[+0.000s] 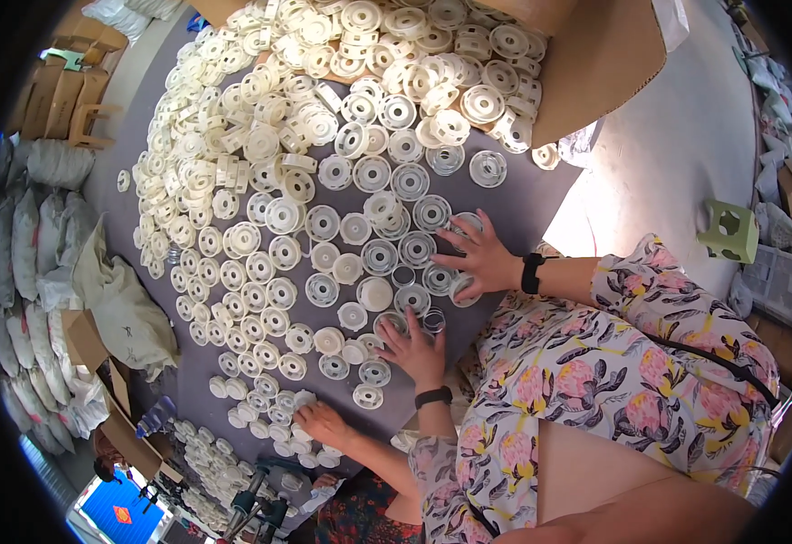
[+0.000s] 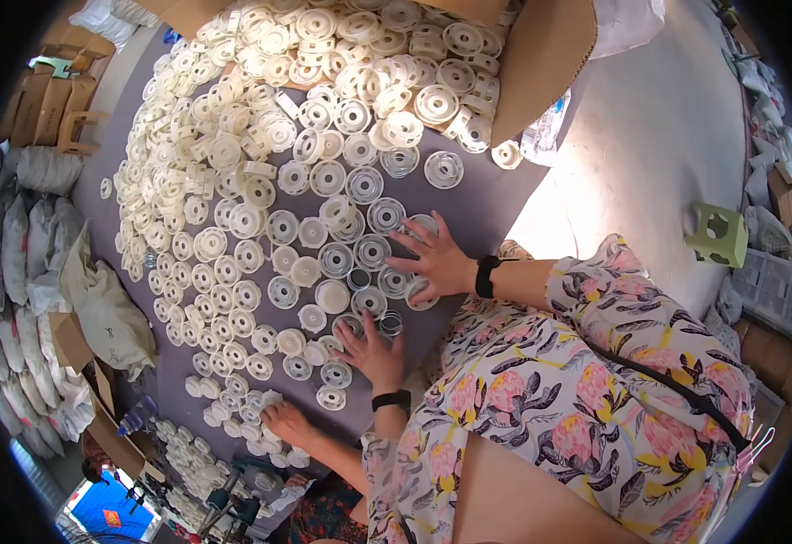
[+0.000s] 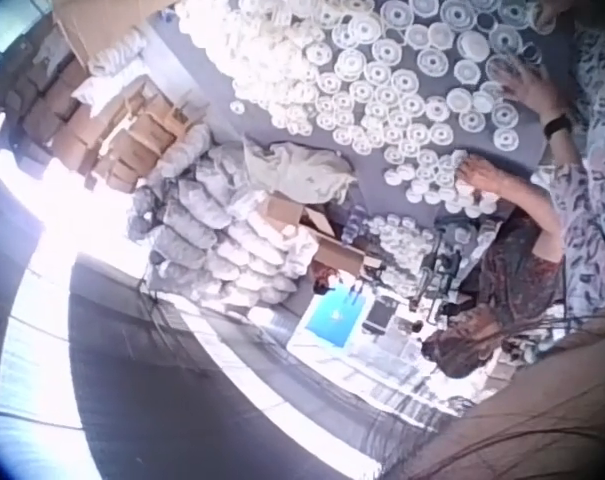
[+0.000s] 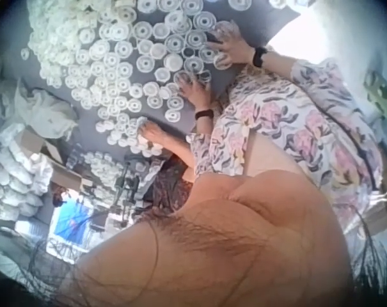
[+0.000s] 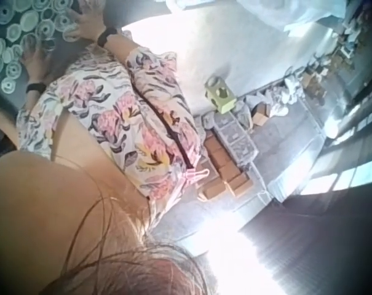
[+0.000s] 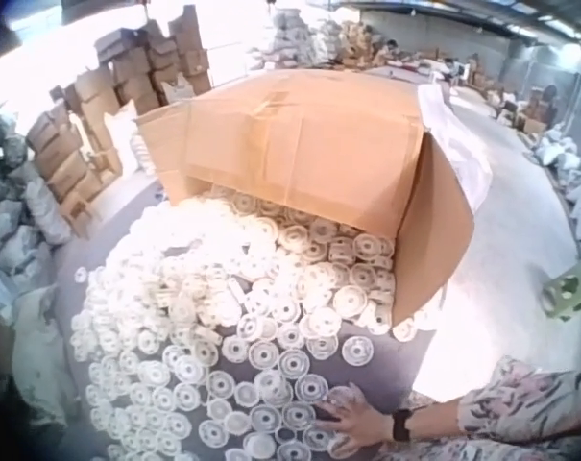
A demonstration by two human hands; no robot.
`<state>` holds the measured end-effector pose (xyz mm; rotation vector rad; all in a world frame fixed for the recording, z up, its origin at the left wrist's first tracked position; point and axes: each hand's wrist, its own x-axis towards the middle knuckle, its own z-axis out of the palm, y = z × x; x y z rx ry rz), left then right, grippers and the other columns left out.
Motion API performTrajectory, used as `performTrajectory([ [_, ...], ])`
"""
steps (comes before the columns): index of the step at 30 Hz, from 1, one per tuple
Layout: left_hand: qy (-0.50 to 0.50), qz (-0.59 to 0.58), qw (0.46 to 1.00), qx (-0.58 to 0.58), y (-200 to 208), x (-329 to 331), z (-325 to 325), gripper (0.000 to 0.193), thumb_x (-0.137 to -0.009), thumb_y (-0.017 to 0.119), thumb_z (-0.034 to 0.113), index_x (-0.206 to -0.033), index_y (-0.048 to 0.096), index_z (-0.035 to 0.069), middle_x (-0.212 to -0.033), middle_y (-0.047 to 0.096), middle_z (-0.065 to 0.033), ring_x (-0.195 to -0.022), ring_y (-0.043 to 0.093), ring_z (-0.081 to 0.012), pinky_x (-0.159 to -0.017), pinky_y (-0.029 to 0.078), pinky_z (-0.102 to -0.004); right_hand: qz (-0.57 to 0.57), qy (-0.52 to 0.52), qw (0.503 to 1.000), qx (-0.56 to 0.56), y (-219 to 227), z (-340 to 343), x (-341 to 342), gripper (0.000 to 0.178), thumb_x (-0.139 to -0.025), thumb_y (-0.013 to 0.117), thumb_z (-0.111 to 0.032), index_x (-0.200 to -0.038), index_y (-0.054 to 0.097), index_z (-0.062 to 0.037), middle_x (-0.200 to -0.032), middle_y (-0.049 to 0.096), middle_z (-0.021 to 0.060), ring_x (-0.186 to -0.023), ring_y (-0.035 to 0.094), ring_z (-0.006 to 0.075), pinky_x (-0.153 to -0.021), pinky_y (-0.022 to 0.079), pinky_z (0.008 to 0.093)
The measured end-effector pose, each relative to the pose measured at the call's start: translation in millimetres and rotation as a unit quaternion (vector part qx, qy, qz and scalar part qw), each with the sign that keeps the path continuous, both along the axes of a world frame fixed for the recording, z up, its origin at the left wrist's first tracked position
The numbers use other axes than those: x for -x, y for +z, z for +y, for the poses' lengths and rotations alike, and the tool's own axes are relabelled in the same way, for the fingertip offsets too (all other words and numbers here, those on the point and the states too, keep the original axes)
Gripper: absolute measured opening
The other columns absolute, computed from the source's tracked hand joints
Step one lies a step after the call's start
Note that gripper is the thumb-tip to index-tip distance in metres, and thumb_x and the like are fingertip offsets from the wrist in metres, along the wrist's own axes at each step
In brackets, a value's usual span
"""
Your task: Sorting and organizing small white plastic components on a table in a manufacturing environment.
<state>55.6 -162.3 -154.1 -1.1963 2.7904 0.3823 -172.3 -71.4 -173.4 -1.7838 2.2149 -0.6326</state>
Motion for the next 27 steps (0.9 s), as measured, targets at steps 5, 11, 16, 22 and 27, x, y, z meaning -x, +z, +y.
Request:
performTrajectory([
  [5, -0.023, 0.078, 0.996, -0.027, 17.8, -10.9, -22.8, 0.078, -0.069, 0.074, 0.042, -0.136, 0.041, 0.019, -0.144, 0.022, -0.0216, -0.136, 0.018, -0.0398, -0.104, 0.009, -0.0650, 0.007, 0.039, 0.999, 0.003, -0.9, -16.7, -3.7, 0.075, -0.065, 0.068, -0.060, -0.130, 0.045, -0.0310, -0.146, 0.026, 0.0088, -0.137, 0.017, 0.0326, -0.102, 0.011, 0.0668],
  [11, -0.004, 0.165, 0.986, 0.003, 14.9, 18.7, -68.9, 0.067, -0.073, 0.073, 0.027, -0.131, 0.043, 0.009, -0.136, 0.037, -0.0212, -0.128, 0.033, -0.0360, -0.108, 0.017, -0.0544, 0.012, 0.052, 0.999, 0.003, -3.6, 6.7, 13.0, 0.066, -0.075, 0.061, -0.054, -0.134, 0.041, -0.0321, -0.146, 0.026, 0.0085, -0.137, 0.018, 0.0347, -0.104, 0.008, 0.0664],
  [16, 0.031, 0.125, 0.990, -0.051, 20.9, 22.8, -82.4, 0.065, -0.075, 0.070, 0.021, -0.131, 0.042, 0.004, -0.129, 0.045, -0.0202, -0.124, 0.040, -0.0334, -0.106, 0.025, -0.0497, 0.002, 0.033, 0.999, 0.008, 14.6, -3.7, 32.9, 0.060, -0.081, 0.061, -0.042, -0.135, 0.041, -0.0268, -0.145, 0.027, 0.0096, -0.137, 0.019, 0.0351, -0.106, 0.011, 0.0628],
  [22, 0.054, 0.125, 0.991, -0.014, 10.5, 12.0, -74.9, 0.065, -0.080, 0.065, 0.028, -0.134, 0.038, 0.002, -0.137, 0.040, -0.0192, -0.126, 0.037, -0.0347, -0.103, 0.025, -0.0536, 0.000, 0.013, 1.000, 0.026, 23.0, -42.1, 41.2, 0.060, -0.082, 0.062, -0.030, -0.136, 0.038, -0.0217, -0.145, 0.028, 0.0101, -0.136, 0.021, 0.0339, -0.108, 0.016, 0.0578],
  [27, 0.054, 0.051, 0.996, 0.054, 24.1, 15.8, -62.0, 0.065, -0.086, 0.059, 0.032, -0.137, 0.034, 0.003, -0.140, 0.033, -0.0241, -0.133, 0.026, -0.0394, -0.105, 0.019, -0.0578, -0.015, 0.026, 0.999, 0.019, 26.0, -74.4, 38.7, 0.063, -0.081, 0.063, -0.026, -0.137, 0.036, -0.0209, -0.145, 0.028, 0.0102, -0.136, 0.023, 0.0317, -0.108, 0.017, 0.0558],
])
